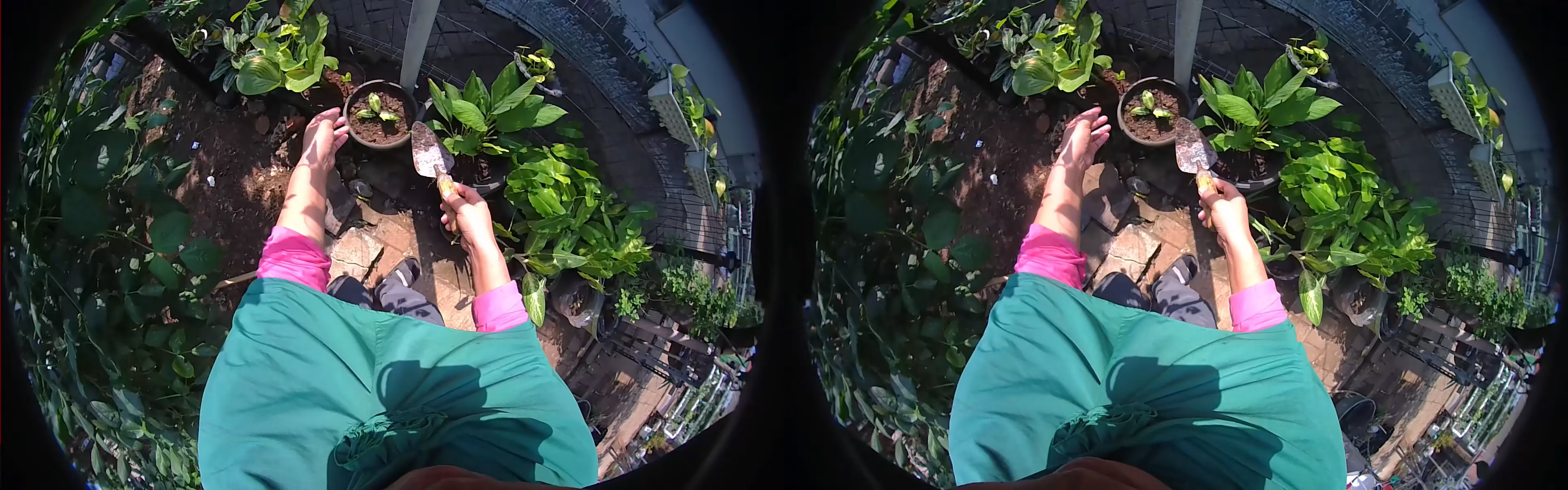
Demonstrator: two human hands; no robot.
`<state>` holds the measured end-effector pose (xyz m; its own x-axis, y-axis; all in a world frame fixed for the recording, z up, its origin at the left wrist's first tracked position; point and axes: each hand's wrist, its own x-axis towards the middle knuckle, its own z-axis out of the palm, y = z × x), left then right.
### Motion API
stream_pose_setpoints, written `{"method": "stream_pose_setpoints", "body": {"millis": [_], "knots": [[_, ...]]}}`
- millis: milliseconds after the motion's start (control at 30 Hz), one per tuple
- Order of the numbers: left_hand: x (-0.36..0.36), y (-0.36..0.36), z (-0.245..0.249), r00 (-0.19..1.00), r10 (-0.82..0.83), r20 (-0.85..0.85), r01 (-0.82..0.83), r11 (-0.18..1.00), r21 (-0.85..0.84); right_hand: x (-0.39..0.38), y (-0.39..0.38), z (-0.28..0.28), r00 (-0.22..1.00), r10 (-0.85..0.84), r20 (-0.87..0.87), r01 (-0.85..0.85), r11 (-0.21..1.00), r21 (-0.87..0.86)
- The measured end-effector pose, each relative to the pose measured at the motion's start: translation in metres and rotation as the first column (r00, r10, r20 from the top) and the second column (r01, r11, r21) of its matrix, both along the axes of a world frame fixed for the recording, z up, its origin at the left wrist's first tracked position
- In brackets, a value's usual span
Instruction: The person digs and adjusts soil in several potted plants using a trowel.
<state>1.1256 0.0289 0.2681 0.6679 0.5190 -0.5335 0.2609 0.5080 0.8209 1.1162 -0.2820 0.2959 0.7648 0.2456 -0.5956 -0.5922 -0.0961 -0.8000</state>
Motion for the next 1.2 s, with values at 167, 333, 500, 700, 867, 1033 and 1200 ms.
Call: {"method": "stream_pose_setpoints", "body": {"millis": [167,333,500,700,867,1033,1200], "knots": [[0.034,0.004,-0.031,1.000,-0.015,-0.017,0.015,1.000,-0.015,0.034,0.021,-0.018,0.998,-0.026,-0.057,0.025,1.000,-0.008],[0.044,0.018,-0.077,0.996,-0.057,-0.070,0.056,0.998,-0.019,0.059,0.041,-0.061,0.995,-0.021,-0.101,0.025,0.999,0.035],[0.075,0.049,-0.157,0.991,-0.119,-0.065,0.118,0.993,-0.013,0.095,0.079,-0.134,0.999,0.019,-0.036,-0.020,0.999,-0.039],[0.090,0.070,-0.241,0.994,-0.105,-0.024,0.106,0.994,0.028,0.143,0.109,-0.219,0.943,0.196,0.269,-0.098,0.936,-0.339],[0.097,0.085,-0.336,0.985,-0.132,-0.112,0.156,0.957,0.244,0.182,0.133,-0.264,0.594,0.571,0.566,0.075,0.662,-0.746],[0.111,0.083,-0.411,0.988,0.024,-0.151,0.041,0.909,0.414,0.203,0.153,-0.281,0.564,0.710,0.423,0.090,0.456,-0.885],[0.121,0.090,-0.467,0.998,0.063,-0.026,-0.043,0.880,0.474,0.215,0.163,-0.296,0.469,0.760,0.450,0.206,0.401,-0.893]]}}
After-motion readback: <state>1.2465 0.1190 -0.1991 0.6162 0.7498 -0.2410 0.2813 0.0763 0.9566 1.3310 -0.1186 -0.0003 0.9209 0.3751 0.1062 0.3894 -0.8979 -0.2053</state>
